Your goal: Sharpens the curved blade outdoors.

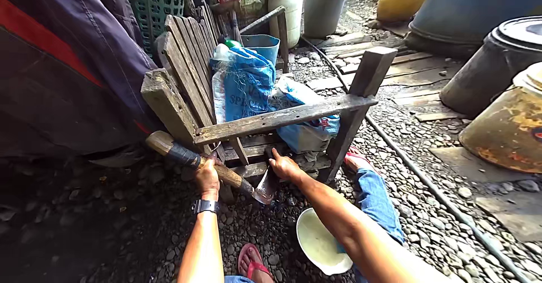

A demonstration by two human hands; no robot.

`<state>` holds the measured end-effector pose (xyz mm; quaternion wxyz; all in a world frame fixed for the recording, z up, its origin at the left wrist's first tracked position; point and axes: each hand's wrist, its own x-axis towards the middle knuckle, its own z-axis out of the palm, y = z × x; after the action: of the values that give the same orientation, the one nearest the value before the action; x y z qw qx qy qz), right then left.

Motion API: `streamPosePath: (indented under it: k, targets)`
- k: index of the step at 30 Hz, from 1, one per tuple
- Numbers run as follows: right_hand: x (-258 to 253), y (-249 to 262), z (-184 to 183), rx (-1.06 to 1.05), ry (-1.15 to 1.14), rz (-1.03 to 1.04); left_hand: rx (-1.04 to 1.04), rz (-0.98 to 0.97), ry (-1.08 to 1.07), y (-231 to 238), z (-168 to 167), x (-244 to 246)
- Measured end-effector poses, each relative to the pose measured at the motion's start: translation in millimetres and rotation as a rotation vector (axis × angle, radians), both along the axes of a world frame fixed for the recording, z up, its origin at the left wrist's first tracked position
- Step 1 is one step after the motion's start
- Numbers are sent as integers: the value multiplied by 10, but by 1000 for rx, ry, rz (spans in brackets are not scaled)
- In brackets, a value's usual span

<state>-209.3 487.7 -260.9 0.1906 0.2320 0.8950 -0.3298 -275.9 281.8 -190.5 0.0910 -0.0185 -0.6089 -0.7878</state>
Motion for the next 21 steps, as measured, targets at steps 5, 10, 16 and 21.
streamPosePath:
  k: [5, 10, 16, 21]
  targets:
    - [542, -138, -133, 23, 15, 150, -7, 4, 6, 7, 4, 8]
    - [130, 34, 3, 27, 12, 42, -4, 0, 7, 21, 9, 17]
    - [437, -102, -122, -2, 32, 48, -5, 6, 29, 26, 10, 20]
    - [157, 61, -18, 4, 11, -12, 5, -8, 13, -6, -11, 31]
